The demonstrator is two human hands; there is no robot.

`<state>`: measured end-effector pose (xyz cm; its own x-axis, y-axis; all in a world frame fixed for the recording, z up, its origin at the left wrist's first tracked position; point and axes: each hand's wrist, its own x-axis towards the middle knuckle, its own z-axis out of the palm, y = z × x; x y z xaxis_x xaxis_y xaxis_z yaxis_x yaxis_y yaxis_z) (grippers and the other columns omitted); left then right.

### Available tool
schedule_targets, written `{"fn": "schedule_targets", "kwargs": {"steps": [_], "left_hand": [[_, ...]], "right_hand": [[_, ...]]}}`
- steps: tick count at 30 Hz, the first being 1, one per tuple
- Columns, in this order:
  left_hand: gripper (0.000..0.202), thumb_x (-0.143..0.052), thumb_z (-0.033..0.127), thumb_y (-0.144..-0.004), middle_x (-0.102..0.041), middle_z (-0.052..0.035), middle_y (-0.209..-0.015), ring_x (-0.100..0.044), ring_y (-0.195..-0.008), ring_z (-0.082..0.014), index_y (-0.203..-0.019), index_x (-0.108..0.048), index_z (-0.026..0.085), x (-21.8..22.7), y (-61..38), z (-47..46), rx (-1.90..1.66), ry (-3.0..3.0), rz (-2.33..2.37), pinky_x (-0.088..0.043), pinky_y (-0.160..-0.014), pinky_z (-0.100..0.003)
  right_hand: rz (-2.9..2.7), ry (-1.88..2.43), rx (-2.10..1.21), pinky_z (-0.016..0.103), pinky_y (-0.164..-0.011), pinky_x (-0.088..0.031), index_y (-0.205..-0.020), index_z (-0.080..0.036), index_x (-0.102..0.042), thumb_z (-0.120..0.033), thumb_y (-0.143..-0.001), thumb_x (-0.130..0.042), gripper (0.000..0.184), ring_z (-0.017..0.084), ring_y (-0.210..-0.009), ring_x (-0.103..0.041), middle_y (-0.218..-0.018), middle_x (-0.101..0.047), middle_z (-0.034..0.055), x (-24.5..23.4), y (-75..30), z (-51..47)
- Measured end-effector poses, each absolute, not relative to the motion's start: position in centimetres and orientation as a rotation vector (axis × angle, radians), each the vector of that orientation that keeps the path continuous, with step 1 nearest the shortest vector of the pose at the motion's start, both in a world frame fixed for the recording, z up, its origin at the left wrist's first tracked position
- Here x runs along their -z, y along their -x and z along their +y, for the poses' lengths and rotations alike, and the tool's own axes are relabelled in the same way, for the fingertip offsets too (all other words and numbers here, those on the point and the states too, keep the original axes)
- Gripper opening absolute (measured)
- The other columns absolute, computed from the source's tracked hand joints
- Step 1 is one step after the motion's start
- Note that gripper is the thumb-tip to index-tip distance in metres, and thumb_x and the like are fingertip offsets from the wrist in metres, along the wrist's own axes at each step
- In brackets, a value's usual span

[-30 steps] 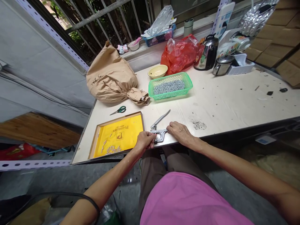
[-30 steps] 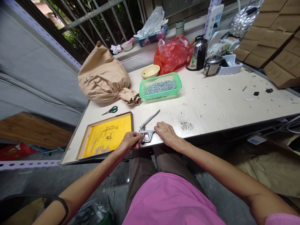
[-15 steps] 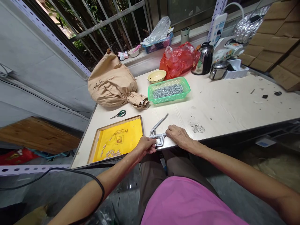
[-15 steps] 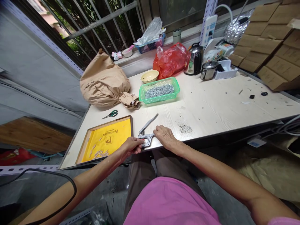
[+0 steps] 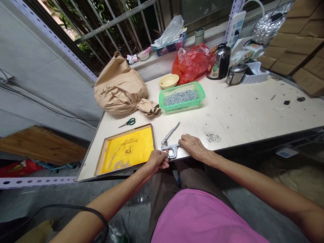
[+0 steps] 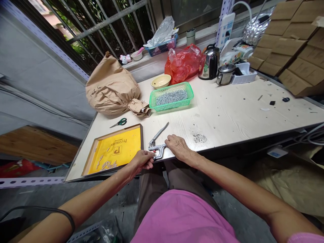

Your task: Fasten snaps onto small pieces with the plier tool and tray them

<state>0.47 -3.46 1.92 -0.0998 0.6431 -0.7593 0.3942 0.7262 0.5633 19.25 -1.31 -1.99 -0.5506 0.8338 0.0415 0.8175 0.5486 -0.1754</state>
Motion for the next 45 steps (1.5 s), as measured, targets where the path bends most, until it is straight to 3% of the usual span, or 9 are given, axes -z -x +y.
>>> {"fn": "schedule_targets", "kwargs": {"steps": [4, 9, 12, 18, 30, 32, 35, 38, 45], "left_hand": [[0.032, -0.049, 0.021, -0.088, -0.051, 0.0016, -0.038, -0.047, -0.029, -0.0073, -0.057, -0.05, 0.013, -1.8, -0.6, -3.4, -0.259, -0.826, 1.75, -0.034, -0.035, -0.017], [0.027, -0.05, 0.02, -0.086, -0.052, 0.0029, -0.041, -0.051, -0.031, -0.0084, -0.06, -0.049, 0.013, -1.5, -0.6, -3.8, -0.318, -0.837, 1.76, -0.035, -0.035, -0.017], [0.028, -0.048, 0.02, -0.088, -0.051, 0.0037, -0.04, -0.05, -0.03, -0.0077, -0.06, -0.049, 0.014, -1.3, -0.5, -4.0, -0.329, -0.857, 1.762, -0.034, -0.034, -0.017], [0.027, -0.049, 0.019, -0.088, -0.053, 0.0031, -0.043, -0.052, -0.033, -0.0084, -0.061, -0.049, 0.014, -1.2, -0.4, -4.0, -0.336, -0.849, 1.762, -0.034, -0.034, -0.017], [0.036, -0.045, 0.039, -0.09, -0.053, 0.0005, -0.046, -0.051, -0.036, -0.0101, -0.064, -0.051, 0.015, -1.5, 0.2, -4.9, -0.219, -0.984, 1.755, -0.037, -0.041, -0.021], [0.031, -0.047, 0.041, -0.088, -0.057, -0.0007, -0.053, -0.056, -0.044, -0.0128, -0.075, -0.059, 0.015, -2.0, 0.6, -4.9, -0.196, -1.312, 1.829, -0.041, -0.048, -0.023], [0.025, -0.053, 0.034, -0.086, -0.066, -0.0053, -0.081, -0.063, -0.08, -0.0199, -0.105, -0.06, 0.019, -2.3, 0.1, -4.4, -0.273, -1.957, 1.892, -0.047, -0.071, -0.03], [0.042, -0.06, 0.027, -0.081, -0.059, -0.0096, -0.117, -0.052, -0.109, -0.0248, -0.121, -0.051, 0.018, -1.7, -1.5, -3.1, -0.248, -2.384, 1.697, -0.044, -0.091, -0.037], [0.052, -0.059, 0.033, -0.079, -0.057, -0.0134, -0.116, -0.05, -0.106, -0.0269, -0.124, -0.045, 0.011, -0.1, -3.1, -0.6, -0.013, -2.48, 1.473, -0.045, -0.089, -0.039]], "right_hand": [[-2.706, 1.301, -0.353, 0.029, -0.074, -0.041, -0.099, -0.018, -0.061, -0.038, -0.089, -0.052, 0.024, 0.02, -0.095, -0.053, -0.107, -0.057, 0.0095, 1.2, -20.1, 0.2], [-2.827, 1.229, -0.263, 0.047, -0.097, -0.033, -0.134, -0.016, -0.043, -0.058, -0.059, -0.075, 0.091, 0.038, -0.131, -0.027, -0.146, -0.03, 0.019, -0.3, -20.2, 4.4], [-2.981, 1.229, -0.32, 0.052, -0.104, -0.022, -0.137, -0.015, -0.039, -0.058, -0.051, -0.078, 0.103, 0.04, -0.135, -0.018, -0.145, -0.033, 0.0192, -0.6, -19.4, 6.3], [-3.059, 1.21, -0.323, 0.052, -0.098, -0.028, -0.125, -0.01, -0.049, -0.06, -0.054, -0.074, 0.09, 0.034, -0.113, -0.043, -0.123, -0.051, 0.0182, -1.1, -18.6, 6.8], [-3.0, 1.279, -0.308, 0.036, -0.083, -0.04, -0.102, -0.01, -0.062, -0.042, -0.072, -0.071, 0.045, 0.028, -0.104, -0.049, -0.108, -0.057, 0.0148, -1.7, -19.1, 4.1], [-2.969, 1.281, -0.302, 0.036, -0.081, -0.041, -0.101, -0.011, -0.061, -0.04, -0.073, -0.071, 0.041, 0.028, -0.103, -0.049, -0.106, -0.057, 0.0145, -1.6, -19.3, 3.8], [-2.929, 1.243, -0.283, 0.035, -0.078, -0.043, -0.1, -0.013, -0.06, -0.038, -0.073, -0.071, 0.039, 0.027, -0.101, -0.05, -0.106, -0.057, 0.0138, -1.0, -19.5, 3.5], [-2.894, 1.183, -0.247, 0.035, -0.078, -0.044, -0.101, -0.013, -0.059, -0.036, -0.073, -0.07, 0.038, 0.027, -0.099, -0.05, -0.105, -0.057, 0.0131, 0.0, -19.7, 3.2], [-2.765, 1.035, -0.218, 0.04, -0.081, -0.045, -0.104, -0.013, -0.059, -0.032, -0.074, -0.064, 0.036, 0.027, -0.093, -0.051, -0.098, -0.058, 0.0127, 3.5, -20.6, 3.0]]}}
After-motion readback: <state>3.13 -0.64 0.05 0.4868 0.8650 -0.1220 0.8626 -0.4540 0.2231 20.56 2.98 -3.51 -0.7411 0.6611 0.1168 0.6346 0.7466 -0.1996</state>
